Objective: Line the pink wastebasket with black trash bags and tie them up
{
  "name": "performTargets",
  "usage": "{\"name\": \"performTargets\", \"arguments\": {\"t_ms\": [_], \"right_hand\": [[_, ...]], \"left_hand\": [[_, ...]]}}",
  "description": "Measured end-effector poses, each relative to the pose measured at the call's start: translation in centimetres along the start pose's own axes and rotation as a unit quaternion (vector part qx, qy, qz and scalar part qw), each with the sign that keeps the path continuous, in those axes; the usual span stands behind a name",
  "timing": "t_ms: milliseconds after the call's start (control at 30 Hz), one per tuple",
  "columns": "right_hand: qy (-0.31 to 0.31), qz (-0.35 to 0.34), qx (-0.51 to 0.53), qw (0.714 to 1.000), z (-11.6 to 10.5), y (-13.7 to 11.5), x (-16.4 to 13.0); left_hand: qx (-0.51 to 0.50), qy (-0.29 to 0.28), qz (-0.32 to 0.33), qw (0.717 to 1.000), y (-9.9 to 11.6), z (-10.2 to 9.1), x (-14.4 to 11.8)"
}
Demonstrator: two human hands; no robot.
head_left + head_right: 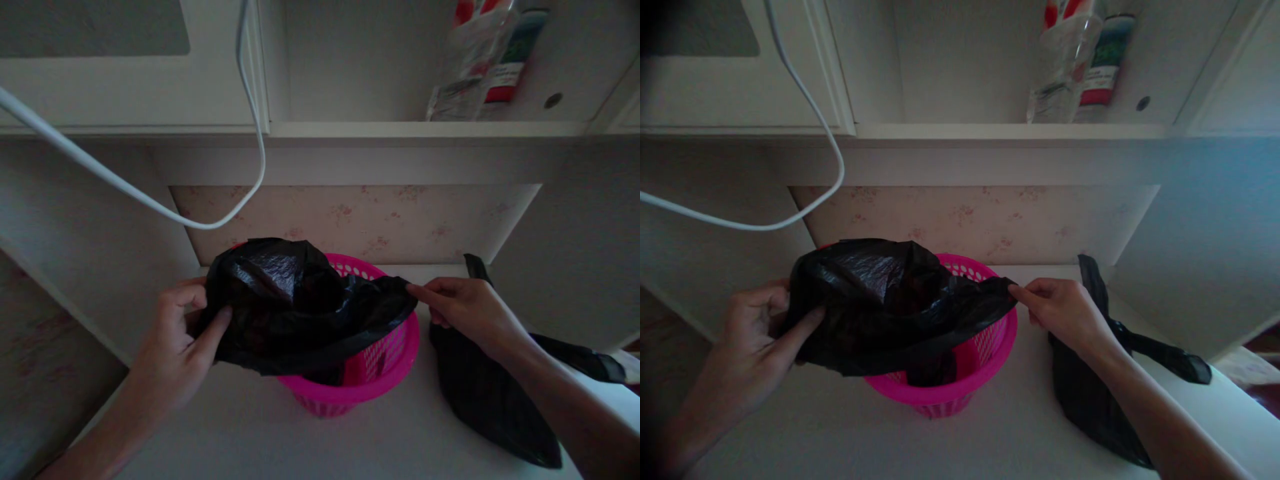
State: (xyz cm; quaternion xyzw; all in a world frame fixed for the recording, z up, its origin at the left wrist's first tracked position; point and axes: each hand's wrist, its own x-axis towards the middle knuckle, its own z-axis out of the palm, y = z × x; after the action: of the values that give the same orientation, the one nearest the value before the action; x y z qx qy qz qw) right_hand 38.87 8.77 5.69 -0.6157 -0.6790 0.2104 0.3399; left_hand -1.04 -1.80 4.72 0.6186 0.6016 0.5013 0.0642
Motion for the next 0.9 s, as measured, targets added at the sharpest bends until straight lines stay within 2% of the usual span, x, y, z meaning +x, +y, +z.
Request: {"name": "performTargets", "arguments": {"t_ms": [67,133,200,267,367,467,533,567,633,733,833,900], "right_hand": [[0.029,-0.011,-0.007,0.999,-0.8,0.0,-0.3],[0.091,-0.072,0.001,0.993,-1.4,-0.8,-0.1],[0.101,-0.148,0.020,0.984,-1.5,-2.2,0.4],[0.037,-0.213,0.017,0.976,-1.0,-3.8,1.2],[-0.119,-0.268,-0.070,0.954,0.2,-5.6,2.5],[-0.251,-0.294,-0.196,0.901,1.1,-6.4,3.1],[-0.306,-0.313,-0.235,0.868,1.2,-6.7,3.0],[-0.321,-0.321,-0.230,0.861,1.2,-6.8,2.9],[-0.325,-0.328,-0.180,0.869,1.0,-7.1,2.8],[-0.259,-0.299,-0.074,0.915,0.9,-7.0,3.1],[-0.205,-0.191,-0.016,0.960,0.7,-6.1,3.8],[-0.189,-0.117,-0.009,0.975,0.3,-5.4,3.9]], "left_hand": [[0.038,-0.023,0.012,0.999,0.1,-0.3,0.1],[0.050,-0.052,0.006,0.997,0.7,-0.3,0.3],[0.035,-0.071,-0.015,0.997,1.3,0.0,0.6],[0.015,-0.087,-0.031,0.996,1.8,0.5,0.6],[-0.031,-0.111,-0.045,0.992,1.6,0.7,0.1],[-0.094,-0.169,-0.106,0.975,0.9,-0.2,-0.9],[-0.114,-0.197,-0.156,0.961,0.7,-1.0,-1.4],[-0.117,-0.196,-0.166,0.959,0.8,-1.4,-1.5],[-0.116,-0.174,-0.156,0.965,1.0,-1.9,-1.4],[-0.123,-0.163,-0.144,0.968,1.4,-1.8,-0.8],[-0.142,-0.198,-0.186,0.952,1.4,-1.2,-0.5],[-0.160,-0.218,-0.213,0.939,1.3,-0.8,-0.6]]}}
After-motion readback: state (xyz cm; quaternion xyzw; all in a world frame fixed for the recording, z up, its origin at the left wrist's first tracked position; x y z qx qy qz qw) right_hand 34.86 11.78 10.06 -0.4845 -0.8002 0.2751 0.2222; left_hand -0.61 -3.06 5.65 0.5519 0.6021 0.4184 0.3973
